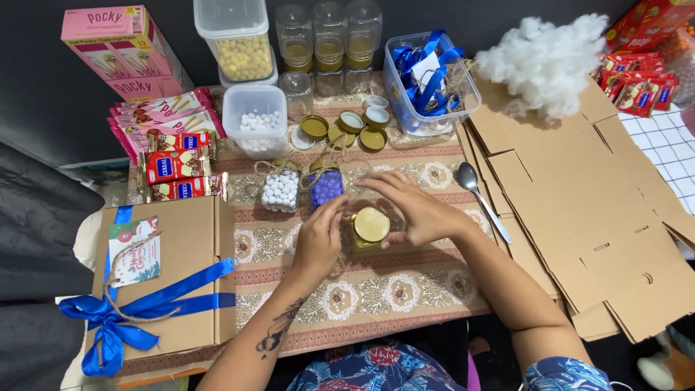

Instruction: The person ties twine around the necks of three small glass jars filled with white, purple, and yellow candies. They secure each jar with a bow and place them on the table.

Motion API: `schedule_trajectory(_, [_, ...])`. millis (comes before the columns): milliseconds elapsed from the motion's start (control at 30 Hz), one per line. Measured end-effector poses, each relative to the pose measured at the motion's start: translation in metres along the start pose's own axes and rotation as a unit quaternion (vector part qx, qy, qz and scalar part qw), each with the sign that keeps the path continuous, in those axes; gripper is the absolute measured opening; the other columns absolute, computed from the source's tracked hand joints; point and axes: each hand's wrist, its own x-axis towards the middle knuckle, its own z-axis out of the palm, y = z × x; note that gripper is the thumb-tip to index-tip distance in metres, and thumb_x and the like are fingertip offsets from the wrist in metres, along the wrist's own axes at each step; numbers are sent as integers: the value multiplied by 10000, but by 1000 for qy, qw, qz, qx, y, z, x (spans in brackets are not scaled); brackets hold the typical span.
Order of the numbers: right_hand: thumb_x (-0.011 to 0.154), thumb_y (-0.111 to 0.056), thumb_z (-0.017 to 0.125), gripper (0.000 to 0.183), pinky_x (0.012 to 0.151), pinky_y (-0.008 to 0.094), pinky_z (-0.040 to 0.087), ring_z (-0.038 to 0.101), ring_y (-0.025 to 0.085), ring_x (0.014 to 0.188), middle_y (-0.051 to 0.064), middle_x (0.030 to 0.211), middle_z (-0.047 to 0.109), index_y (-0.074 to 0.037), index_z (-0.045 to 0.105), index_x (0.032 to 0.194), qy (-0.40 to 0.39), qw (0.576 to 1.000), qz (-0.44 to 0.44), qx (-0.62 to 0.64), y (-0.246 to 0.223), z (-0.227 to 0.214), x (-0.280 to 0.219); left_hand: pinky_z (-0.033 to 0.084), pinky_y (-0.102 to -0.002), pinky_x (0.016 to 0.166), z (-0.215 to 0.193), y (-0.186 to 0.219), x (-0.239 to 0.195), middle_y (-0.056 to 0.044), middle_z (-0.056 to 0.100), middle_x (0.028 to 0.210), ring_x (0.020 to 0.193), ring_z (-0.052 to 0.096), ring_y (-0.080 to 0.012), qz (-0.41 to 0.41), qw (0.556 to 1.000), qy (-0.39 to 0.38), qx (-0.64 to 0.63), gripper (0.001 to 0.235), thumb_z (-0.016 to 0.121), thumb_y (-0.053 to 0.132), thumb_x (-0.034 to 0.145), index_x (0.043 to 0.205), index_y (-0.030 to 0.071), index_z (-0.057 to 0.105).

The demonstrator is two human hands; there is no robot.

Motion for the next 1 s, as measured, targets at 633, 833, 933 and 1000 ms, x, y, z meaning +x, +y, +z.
schedule_trajectory(633, [842,-719,603,576,857,368,477,587,269,1050,156,1201,604,-149,678,799,122,952,-41,-279,37,24,-13,609,-362,723,2,-18,-4,-62,654,990,901,714,-282,69,977,-30,199,416,445,-25,915,1231,81,695])
schedule_trajectory(833, [881,-322,734,300,771,357,537,653,249,871,61,917,618,-143,565,711,126,984,-44,-119,66,46,-15,613,-370,706,-3,-6,-3,-95,664,981,885,721,-302,72,977,-19,200,395,469,-12,921,1244,54,687])
schedule_trajectory(933, [882,-215,739,198,621,321,551,652,224,665,48,740,628,-122,577,817,121,990,-23,-69,68,53,-15,617,-368,696,-4,-2,-2,-111,665,977,861,721,-298,61,978,-26,196,403,474,-27,915,1259,35,676])
schedule_trajectory(1000, [891,-195,727,138,538,291,554,642,199,546,68,678,669,-99,628,884,116,991,-4,-66,61,51,-15,617,-364,691,-3,-3,-3,-120,665,979,849,720,-294,53,979,-33,195,415,474,-41,909,1271,24,668])
